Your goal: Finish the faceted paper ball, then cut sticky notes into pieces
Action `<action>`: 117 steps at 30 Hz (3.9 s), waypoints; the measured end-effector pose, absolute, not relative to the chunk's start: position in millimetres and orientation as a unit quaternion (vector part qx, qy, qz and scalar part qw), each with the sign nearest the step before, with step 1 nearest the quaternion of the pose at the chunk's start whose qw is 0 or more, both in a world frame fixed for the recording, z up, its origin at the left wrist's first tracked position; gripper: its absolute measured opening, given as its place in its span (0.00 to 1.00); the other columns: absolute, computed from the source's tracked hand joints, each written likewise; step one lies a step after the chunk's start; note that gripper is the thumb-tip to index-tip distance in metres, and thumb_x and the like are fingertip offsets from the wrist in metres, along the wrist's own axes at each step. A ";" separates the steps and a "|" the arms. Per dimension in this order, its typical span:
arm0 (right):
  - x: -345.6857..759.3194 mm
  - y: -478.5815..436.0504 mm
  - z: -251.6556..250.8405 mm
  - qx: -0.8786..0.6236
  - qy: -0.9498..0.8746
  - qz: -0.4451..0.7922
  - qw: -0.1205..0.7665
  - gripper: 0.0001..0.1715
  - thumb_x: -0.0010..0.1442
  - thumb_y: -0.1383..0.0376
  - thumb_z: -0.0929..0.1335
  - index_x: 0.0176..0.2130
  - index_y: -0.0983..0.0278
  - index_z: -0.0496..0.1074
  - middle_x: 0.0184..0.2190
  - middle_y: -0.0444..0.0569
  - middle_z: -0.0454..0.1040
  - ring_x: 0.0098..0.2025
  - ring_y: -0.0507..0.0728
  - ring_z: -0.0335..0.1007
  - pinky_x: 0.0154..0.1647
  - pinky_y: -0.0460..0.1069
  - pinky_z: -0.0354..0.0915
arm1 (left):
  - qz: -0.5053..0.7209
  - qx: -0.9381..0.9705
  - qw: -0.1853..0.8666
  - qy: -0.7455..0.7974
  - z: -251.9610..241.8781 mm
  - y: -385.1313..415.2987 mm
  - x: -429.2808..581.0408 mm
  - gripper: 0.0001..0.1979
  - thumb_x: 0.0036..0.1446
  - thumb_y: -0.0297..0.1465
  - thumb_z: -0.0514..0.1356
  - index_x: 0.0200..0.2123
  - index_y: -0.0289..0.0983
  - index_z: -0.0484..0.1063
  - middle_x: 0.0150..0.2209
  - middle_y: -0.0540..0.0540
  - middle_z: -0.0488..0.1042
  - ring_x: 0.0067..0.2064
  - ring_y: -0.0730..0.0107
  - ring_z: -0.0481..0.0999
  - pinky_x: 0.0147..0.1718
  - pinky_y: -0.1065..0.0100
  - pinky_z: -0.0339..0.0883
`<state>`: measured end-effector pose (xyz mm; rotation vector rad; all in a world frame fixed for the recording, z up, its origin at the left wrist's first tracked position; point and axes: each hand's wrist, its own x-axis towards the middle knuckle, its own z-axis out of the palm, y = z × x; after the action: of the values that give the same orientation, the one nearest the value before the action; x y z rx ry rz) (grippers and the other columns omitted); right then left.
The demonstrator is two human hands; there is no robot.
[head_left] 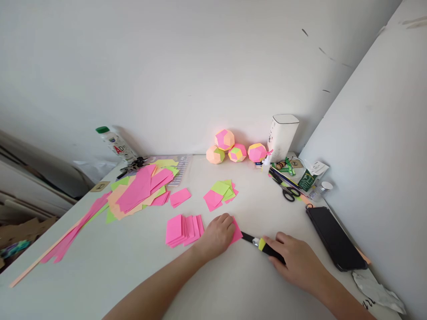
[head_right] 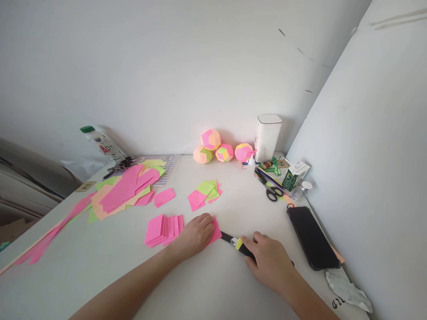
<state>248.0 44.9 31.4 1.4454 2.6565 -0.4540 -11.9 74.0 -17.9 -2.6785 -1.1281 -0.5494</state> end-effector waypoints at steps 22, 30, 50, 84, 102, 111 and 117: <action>241.5 44.7 27.6 0.482 0.871 -0.088 0.026 0.26 0.61 0.66 0.63 0.59 0.62 0.67 0.38 0.52 0.73 0.34 0.56 0.72 0.29 0.47 0.63 | -0.145 -0.901 0.088 -0.399 -16.5 73.1 -11.4 0.14 0.59 0.17 0.48 0.24 0.35 0.64 0.27 0.45 0.63 0.30 0.65 0.63 0.26 0.66 0.62; 230.7 45.1 26.5 0.499 0.862 -0.083 -0.005 0.25 0.61 0.67 0.64 0.57 0.62 0.68 0.36 0.51 0.73 0.33 0.55 0.71 0.27 0.46 0.60 | -0.139 -0.903 0.104 -0.393 -16.2 73.2 -11.1 0.15 0.57 0.16 0.47 0.24 0.36 0.63 0.26 0.46 0.62 0.30 0.64 0.62 0.25 0.66 0.58; 239.1 62.9 28.6 0.527 0.847 -0.071 0.006 0.25 0.62 0.68 0.63 0.58 0.62 0.68 0.40 0.54 0.73 0.41 0.61 0.71 0.31 0.48 0.65 | -0.140 -0.902 0.105 -0.395 -18.0 74.3 -11.3 0.16 0.60 0.18 0.47 0.23 0.36 0.63 0.25 0.46 0.62 0.28 0.65 0.62 0.22 0.68 0.57; 256.7 56.7 18.3 0.433 0.897 -0.073 -0.054 0.26 0.60 0.74 0.63 0.56 0.61 0.70 0.39 0.54 0.71 0.41 0.61 0.67 0.41 0.57 0.67 | -0.170 -0.894 -0.060 -0.410 -1.6 79.2 -22.6 0.10 0.56 0.25 0.49 0.25 0.36 0.67 0.30 0.44 0.71 0.32 0.65 0.70 0.30 0.66 0.65; 260.8 63.9 7.4 0.428 0.894 -0.053 -0.121 0.22 0.63 0.70 0.62 0.56 0.64 0.69 0.38 0.54 0.71 0.39 0.60 0.68 0.37 0.55 0.68 | -0.233 -0.883 -0.125 -0.387 5.3 87.6 -38.0 0.13 0.65 0.28 0.49 0.33 0.37 0.72 0.33 0.44 0.77 0.36 0.67 0.75 0.35 0.67 0.70; 261.9 64.7 6.0 0.421 0.899 -0.043 -0.113 0.23 0.62 0.71 0.62 0.56 0.63 0.70 0.37 0.54 0.71 0.38 0.60 0.67 0.37 0.55 0.68 | -0.271 -0.774 0.220 -0.529 6.5 108.5 -64.8 0.10 0.63 0.23 0.51 0.40 0.36 0.72 0.40 0.39 0.77 0.40 0.57 0.74 0.35 0.59 0.70; 263.2 64.5 6.8 0.418 0.902 -0.041 -0.105 0.23 0.61 0.71 0.63 0.55 0.62 0.69 0.39 0.54 0.71 0.39 0.60 0.67 0.38 0.56 0.68 | -0.153 -0.800 0.067 -0.576 15.4 109.7 -67.8 0.11 0.61 0.31 0.55 0.45 0.36 0.72 0.49 0.38 0.74 0.50 0.52 0.72 0.46 0.53 0.69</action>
<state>263.2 64.5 6.8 1.4075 3.0379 -0.1390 -67.8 109.7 15.4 -2.4125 -1.7353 -0.4606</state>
